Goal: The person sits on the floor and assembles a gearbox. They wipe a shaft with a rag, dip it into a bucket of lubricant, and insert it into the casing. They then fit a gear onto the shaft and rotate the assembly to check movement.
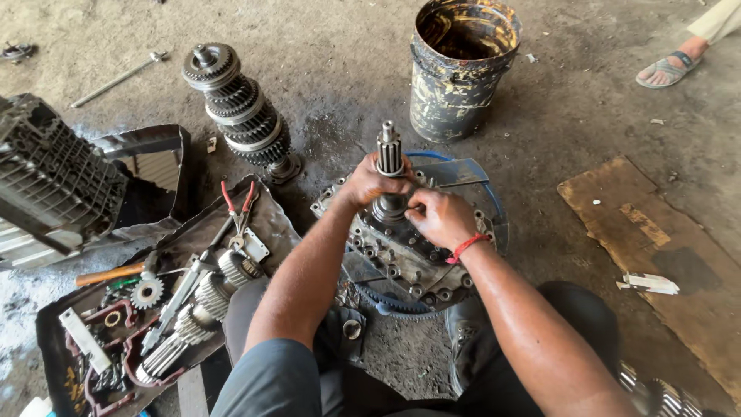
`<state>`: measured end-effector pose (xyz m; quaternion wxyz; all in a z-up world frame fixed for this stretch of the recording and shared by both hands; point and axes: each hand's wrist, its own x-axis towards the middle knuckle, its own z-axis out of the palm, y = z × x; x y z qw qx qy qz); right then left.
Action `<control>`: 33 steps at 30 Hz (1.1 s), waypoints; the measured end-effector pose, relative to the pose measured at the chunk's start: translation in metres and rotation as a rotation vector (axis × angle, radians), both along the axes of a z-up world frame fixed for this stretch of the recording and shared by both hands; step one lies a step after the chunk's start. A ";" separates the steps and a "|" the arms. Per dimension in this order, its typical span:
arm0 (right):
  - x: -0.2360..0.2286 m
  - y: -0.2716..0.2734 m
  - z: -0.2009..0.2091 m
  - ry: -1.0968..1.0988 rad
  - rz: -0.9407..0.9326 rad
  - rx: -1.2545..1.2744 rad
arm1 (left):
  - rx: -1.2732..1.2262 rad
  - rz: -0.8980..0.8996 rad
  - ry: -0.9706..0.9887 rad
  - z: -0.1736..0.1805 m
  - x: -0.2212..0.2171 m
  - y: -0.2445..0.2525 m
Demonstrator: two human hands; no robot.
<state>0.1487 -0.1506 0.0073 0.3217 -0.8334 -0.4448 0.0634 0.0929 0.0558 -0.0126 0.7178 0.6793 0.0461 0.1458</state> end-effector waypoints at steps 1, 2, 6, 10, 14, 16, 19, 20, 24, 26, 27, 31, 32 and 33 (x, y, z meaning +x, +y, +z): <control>-0.002 -0.001 -0.001 -0.022 0.022 -0.020 | 0.066 0.226 -0.006 -0.004 0.000 -0.019; -0.004 -0.003 -0.002 -0.041 0.042 -0.033 | 0.138 0.451 -0.008 -0.007 0.000 -0.034; -0.005 -0.006 -0.006 -0.051 0.076 -0.054 | 0.157 0.859 0.021 -0.013 0.013 -0.064; 0.003 -0.012 -0.010 -0.065 0.083 -0.068 | 0.225 0.634 0.003 -0.021 0.006 -0.045; 0.007 -0.001 -0.010 -0.024 0.103 -0.111 | -0.052 0.150 0.004 -0.017 0.002 -0.007; 0.006 0.002 -0.011 -0.012 0.086 -0.157 | -0.096 -0.055 0.051 -0.010 0.004 0.011; 0.002 0.003 -0.009 0.004 0.073 -0.146 | -0.086 -0.215 0.058 0.001 0.003 0.018; 0.000 0.000 -0.008 0.014 0.080 -0.123 | -0.074 -0.239 0.051 0.002 0.002 0.013; -0.007 -0.007 -0.002 -0.014 0.101 -0.127 | 0.176 0.560 0.066 -0.005 0.002 -0.041; -0.008 -0.007 -0.001 -0.017 0.096 -0.186 | 0.084 0.858 -0.001 -0.011 0.014 -0.065; -0.006 -0.007 -0.001 -0.021 0.090 -0.219 | 0.102 0.877 -0.009 -0.013 0.016 -0.066; -0.002 -0.014 -0.009 -0.082 0.105 -0.189 | 0.156 0.773 0.027 -0.028 0.012 -0.060; -0.001 -0.010 -0.008 -0.066 0.118 -0.188 | 0.192 0.703 0.041 -0.027 0.008 -0.047; 0.000 -0.007 -0.008 -0.050 0.130 -0.188 | 0.116 0.540 0.020 -0.025 0.006 -0.034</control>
